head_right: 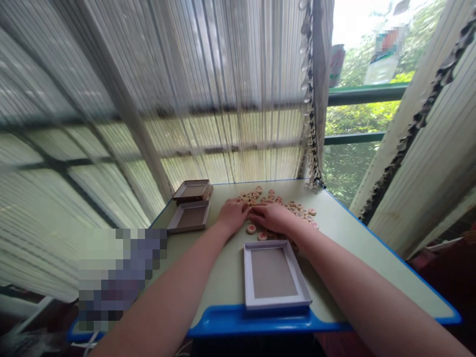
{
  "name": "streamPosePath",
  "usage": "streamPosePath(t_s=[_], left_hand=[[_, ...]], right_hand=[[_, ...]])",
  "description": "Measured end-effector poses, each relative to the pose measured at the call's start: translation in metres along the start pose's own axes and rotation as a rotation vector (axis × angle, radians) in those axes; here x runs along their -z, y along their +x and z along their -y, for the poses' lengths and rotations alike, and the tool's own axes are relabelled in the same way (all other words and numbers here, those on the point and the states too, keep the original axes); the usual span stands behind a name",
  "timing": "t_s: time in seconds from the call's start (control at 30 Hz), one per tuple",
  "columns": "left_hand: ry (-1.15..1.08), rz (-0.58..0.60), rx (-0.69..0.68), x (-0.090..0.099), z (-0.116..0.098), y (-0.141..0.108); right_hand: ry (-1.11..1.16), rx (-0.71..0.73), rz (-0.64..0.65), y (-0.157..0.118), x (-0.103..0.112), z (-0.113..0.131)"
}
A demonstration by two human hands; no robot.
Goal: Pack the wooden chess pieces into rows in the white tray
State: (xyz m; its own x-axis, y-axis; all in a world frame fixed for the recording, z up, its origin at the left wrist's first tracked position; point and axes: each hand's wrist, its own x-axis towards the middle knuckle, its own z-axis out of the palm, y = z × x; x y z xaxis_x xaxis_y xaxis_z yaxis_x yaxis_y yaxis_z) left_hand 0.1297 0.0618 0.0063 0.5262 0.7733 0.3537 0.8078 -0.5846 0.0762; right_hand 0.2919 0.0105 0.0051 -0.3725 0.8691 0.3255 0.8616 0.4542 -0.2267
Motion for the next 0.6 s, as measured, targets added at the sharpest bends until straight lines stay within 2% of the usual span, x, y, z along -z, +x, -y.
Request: streamPosePath(t_s=[0.13,0.3,0.6], left_hand=[[0.036,-0.001,0.057,0.0003,-0.0033,-0.0025],[0.013,0.039,0.025,0.0045,-0.0074,-0.0039],[-0.031,0.062,0.075,0.0049,-0.0065,-0.0018]], right_hand=[[-0.023,0.017,0.033,0.0004,-0.0005,0.0017],[-0.052,0.04,0.036,-0.0004,-0.0011,0.0033],[-0.065,0.074,0.027,-0.0011,-0.0021,0.0004]])
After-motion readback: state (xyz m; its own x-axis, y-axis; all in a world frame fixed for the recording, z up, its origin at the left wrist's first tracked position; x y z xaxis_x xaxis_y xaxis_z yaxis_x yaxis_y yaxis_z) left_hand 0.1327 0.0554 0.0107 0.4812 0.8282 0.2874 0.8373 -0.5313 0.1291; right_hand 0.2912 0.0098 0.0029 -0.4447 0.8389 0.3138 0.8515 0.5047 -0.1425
